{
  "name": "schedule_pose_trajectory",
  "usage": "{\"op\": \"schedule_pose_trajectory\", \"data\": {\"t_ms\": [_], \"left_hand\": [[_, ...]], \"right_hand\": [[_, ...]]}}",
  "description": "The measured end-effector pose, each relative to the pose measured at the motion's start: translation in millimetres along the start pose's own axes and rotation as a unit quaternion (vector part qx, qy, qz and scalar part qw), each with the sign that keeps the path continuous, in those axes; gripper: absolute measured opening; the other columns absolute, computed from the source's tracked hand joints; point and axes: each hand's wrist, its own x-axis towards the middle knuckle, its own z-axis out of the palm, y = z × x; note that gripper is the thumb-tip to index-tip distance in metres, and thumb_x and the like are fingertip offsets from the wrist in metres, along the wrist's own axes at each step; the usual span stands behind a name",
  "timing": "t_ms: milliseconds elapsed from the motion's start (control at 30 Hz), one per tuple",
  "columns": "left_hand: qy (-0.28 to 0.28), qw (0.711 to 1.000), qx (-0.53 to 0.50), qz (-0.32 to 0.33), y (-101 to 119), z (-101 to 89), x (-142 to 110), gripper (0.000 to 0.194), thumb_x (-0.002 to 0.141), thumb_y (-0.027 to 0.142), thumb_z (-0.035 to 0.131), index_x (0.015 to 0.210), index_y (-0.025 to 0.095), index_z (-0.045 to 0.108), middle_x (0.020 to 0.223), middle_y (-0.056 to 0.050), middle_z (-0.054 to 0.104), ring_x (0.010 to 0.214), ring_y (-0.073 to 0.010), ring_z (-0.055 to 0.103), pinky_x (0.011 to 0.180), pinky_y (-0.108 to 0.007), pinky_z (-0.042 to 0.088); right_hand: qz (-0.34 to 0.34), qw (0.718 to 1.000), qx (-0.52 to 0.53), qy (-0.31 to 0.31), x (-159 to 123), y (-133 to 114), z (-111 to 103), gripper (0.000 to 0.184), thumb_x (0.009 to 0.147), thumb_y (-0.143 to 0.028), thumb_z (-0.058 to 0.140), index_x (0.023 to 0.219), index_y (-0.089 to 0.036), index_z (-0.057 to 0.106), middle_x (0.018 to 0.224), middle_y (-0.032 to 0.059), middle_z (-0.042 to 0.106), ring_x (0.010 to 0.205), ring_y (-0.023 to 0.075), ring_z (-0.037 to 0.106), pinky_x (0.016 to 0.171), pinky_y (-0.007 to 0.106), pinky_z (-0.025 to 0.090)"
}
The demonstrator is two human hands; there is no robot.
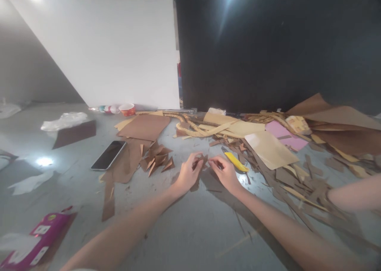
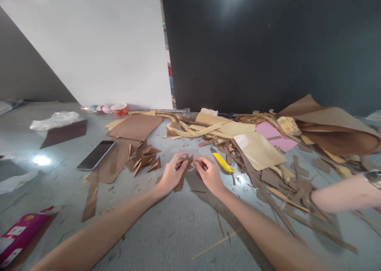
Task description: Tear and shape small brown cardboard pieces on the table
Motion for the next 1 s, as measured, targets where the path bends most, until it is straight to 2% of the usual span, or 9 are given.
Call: {"op": "schedule_pose_trajectory", "data": {"t_ms": [133,300,367,467,533,600,700,833,1000], "left_hand": [[0.067,0.996,0.053,-0.008,-13,-4.1,7,0.040,0.109,0.044,0.047,0.144,0.025,0.050,0.126,-0.011,0.075,0.118,-0.0242,0.073,0.100,-0.039,0.057],[0.072,0.958,0.261,0.090,1,-14.0,12,0.042,0.106,0.021,0.043,0.147,0.018,0.051,0.150,-0.019,0.056,0.142,-0.0324,0.052,0.117,-0.054,0.044],[0.012,0.927,0.361,0.095,20,-23.7,12,0.042,0.101,0.013,0.045,0.141,0.018,0.057,0.145,-0.018,0.059,0.136,-0.0329,0.056,0.112,-0.051,0.048],[-0.054,0.858,0.510,0.009,45,-46.8,15,0.029,0.098,0.010,0.048,0.115,0.015,0.071,0.115,-0.020,0.070,0.112,-0.0341,0.068,0.096,-0.046,0.056],[-0.068,0.806,0.583,-0.076,54,-64.7,17,0.024,0.097,0.016,0.053,0.106,0.009,0.074,0.107,-0.026,0.071,0.105,-0.0383,0.072,0.087,-0.046,0.058],[-0.094,0.776,0.605,-0.153,55,-80.8,21,0.024,0.096,0.019,0.057,0.100,0.008,0.077,0.100,-0.027,0.073,0.098,-0.0386,0.075,0.084,-0.045,0.059],[-0.131,0.765,0.599,-0.195,50,-96.1,27,0.019,0.090,0.017,0.062,0.094,0.012,0.080,0.094,-0.024,0.076,0.097,-0.0365,0.077,0.085,-0.043,0.059],[-0.144,0.762,0.596,-0.210,47,-99.3,31,0.020,0.085,0.011,0.064,0.096,0.011,0.081,0.094,-0.025,0.077,0.101,-0.0357,0.077,0.089,-0.042,0.060],[-0.128,0.748,0.614,-0.217,51,-96.8,31,0.041,0.088,0.005,0.057,0.126,0.007,0.074,0.129,-0.030,0.068,0.125,-0.0398,0.067,0.096,-0.045,0.058]], "right_hand": [[-0.042,0.999,-0.007,-0.024,-1,-3,0,0.021,0.103,-0.041,0.064,0.106,-0.023,0.076,0.083,0.0022,0.064,0.076,0.0188,0.062,0.071,0.030,0.053],[-0.191,0.967,-0.088,-0.144,-7,-18,-3,0.024,0.106,-0.028,0.059,0.122,-0.029,0.076,0.119,0.0090,0.072,0.111,0.0258,0.065,0.098,0.043,0.054],[-0.234,0.942,-0.130,-0.202,-9,-24,-4,0.027,0.104,-0.029,0.061,0.128,-0.032,0.074,0.128,0.0090,0.071,0.117,0.0279,0.063,0.101,0.048,0.052],[-0.255,0.920,-0.167,-0.246,-11,-24,-2,0.037,0.101,-0.036,0.068,0.137,-0.030,0.069,0.138,0.0103,0.069,0.123,0.0307,0.061,0.106,0.052,0.050],[-0.239,0.924,-0.193,-0.230,-11,-17,1,0.045,0.101,-0.038,0.069,0.144,-0.027,0.064,0.144,0.0121,0.067,0.128,0.0325,0.060,0.109,0.054,0.049],[-0.204,0.934,-0.226,-0.185,-12,-7,6,0.048,0.104,-0.030,0.062,0.151,-0.026,0.058,0.151,0.0135,0.062,0.135,0.0331,0.057,0.112,0.056,0.047],[-0.161,0.945,-0.255,-0.126,-12,7,12,0.052,0.105,-0.026,0.056,0.157,-0.023,0.052,0.157,0.0164,0.056,0.141,0.0347,0.053,0.113,0.058,0.046],[-0.145,0.947,-0.259,-0.121,-13,13,13,0.047,0.106,-0.025,0.050,0.153,-0.021,0.057,0.153,0.0156,0.060,0.137,0.0331,0.055,0.113,0.058,0.045],[-0.135,0.952,-0.244,-0.125,-12,12,11,0.038,0.105,-0.023,0.048,0.137,-0.022,0.068,0.145,0.0143,0.065,0.134,0.0313,0.057,0.111,0.055,0.045]]}}
